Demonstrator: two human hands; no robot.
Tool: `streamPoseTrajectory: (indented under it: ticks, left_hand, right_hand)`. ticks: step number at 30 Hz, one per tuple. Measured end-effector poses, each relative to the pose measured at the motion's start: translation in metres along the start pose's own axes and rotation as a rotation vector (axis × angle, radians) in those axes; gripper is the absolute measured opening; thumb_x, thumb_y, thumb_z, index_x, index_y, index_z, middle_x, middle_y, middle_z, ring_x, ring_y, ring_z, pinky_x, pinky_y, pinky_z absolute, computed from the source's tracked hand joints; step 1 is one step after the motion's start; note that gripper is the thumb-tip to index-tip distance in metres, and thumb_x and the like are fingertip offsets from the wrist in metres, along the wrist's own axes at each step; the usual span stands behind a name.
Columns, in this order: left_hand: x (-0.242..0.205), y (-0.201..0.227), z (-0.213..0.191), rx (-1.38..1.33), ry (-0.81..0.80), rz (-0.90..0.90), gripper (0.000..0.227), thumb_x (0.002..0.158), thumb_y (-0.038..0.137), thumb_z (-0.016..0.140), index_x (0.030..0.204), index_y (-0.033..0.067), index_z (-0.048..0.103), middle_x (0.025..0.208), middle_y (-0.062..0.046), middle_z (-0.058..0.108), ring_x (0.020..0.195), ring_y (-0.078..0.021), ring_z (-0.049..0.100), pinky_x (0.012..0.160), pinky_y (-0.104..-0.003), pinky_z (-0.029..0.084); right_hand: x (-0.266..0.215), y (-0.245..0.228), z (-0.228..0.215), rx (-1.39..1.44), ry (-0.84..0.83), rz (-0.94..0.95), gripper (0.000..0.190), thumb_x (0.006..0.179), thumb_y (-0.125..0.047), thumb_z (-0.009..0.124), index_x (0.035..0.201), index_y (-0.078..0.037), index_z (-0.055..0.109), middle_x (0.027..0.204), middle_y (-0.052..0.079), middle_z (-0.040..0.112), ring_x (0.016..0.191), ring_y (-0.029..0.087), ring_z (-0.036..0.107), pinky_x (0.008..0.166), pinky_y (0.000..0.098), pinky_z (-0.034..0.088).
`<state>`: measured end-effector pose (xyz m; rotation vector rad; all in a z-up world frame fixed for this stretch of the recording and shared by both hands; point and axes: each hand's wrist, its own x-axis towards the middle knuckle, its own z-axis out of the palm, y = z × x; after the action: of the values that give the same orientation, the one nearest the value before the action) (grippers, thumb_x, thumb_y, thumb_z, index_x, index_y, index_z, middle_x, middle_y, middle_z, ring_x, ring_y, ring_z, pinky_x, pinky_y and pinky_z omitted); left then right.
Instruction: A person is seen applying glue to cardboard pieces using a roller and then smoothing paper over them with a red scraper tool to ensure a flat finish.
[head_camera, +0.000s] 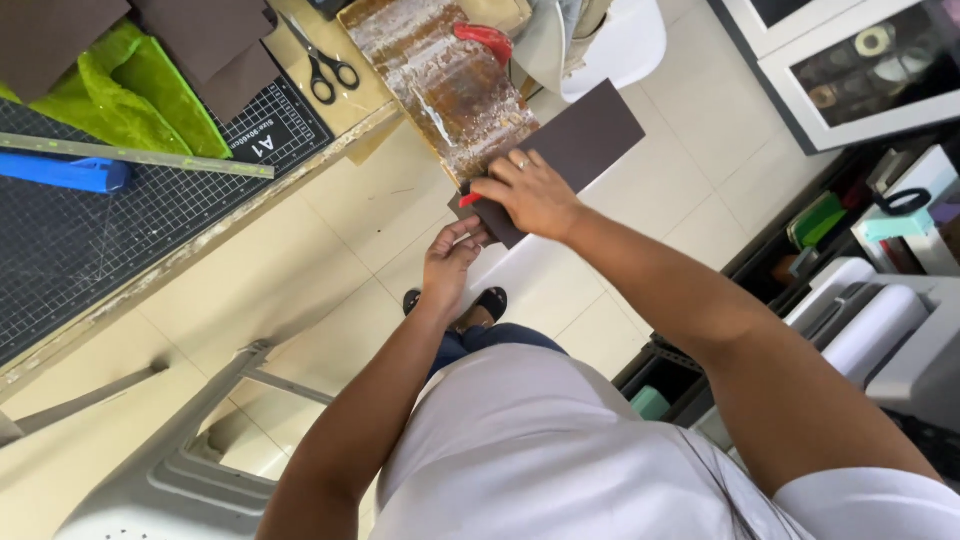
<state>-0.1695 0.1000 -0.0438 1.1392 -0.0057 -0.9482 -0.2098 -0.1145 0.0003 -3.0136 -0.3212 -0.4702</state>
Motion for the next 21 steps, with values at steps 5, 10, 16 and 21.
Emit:
streamPoseTrajectory:
  ticks: [5,10,16,21]
  left_hand:
    - [0.005,-0.001,-0.005,-0.020,-0.001,-0.020,0.055,0.085,-0.007,0.055,0.137,0.0066,0.064,0.124,-0.010,0.066,0.111,-0.0161,0.069,0.100,-0.024,0.054]
    - [0.000,0.010,0.000,-0.001,-0.002,-0.008,0.049,0.088,-0.005,0.058,0.135,0.0061,0.066,0.124,-0.014,0.066,0.111,-0.0203,0.072,0.098,-0.028,0.057]
    - [0.004,0.000,-0.009,0.003,-0.020,-0.011,0.043,0.092,-0.002,0.058,0.134,0.0056,0.067,0.126,-0.015,0.067,0.114,-0.0229,0.072,0.100,-0.031,0.055]
    - [0.004,-0.006,-0.009,-0.020,-0.011,-0.024,0.046,0.090,-0.003,0.059,0.133,0.0076,0.066,0.124,-0.011,0.067,0.111,-0.0208,0.073,0.098,-0.028,0.056]
  right_hand:
    - [-0.039,-0.006,-0.001,0.046,-0.124,-0.022,0.029,0.099,-0.023,0.049,0.121,-0.031,0.066,0.113,0.006,0.059,0.108,0.032,0.054,0.087,0.0458,0.044]
    - [0.003,-0.010,-0.004,-0.003,0.071,-0.029,0.026,0.102,-0.021,0.050,0.123,-0.030,0.063,0.103,0.002,0.054,0.095,0.027,0.051,0.079,0.0413,0.042]
    - [-0.044,-0.011,-0.015,0.058,0.029,-0.082,0.026,0.104,-0.021,0.047,0.121,-0.030,0.064,0.104,0.003,0.053,0.096,0.028,0.052,0.078,0.0403,0.043]
    - [-0.015,-0.009,0.000,0.027,0.070,-0.067,0.027,0.103,-0.024,0.048,0.123,-0.031,0.064,0.102,0.001,0.052,0.096,0.026,0.051,0.079,0.0402,0.043]
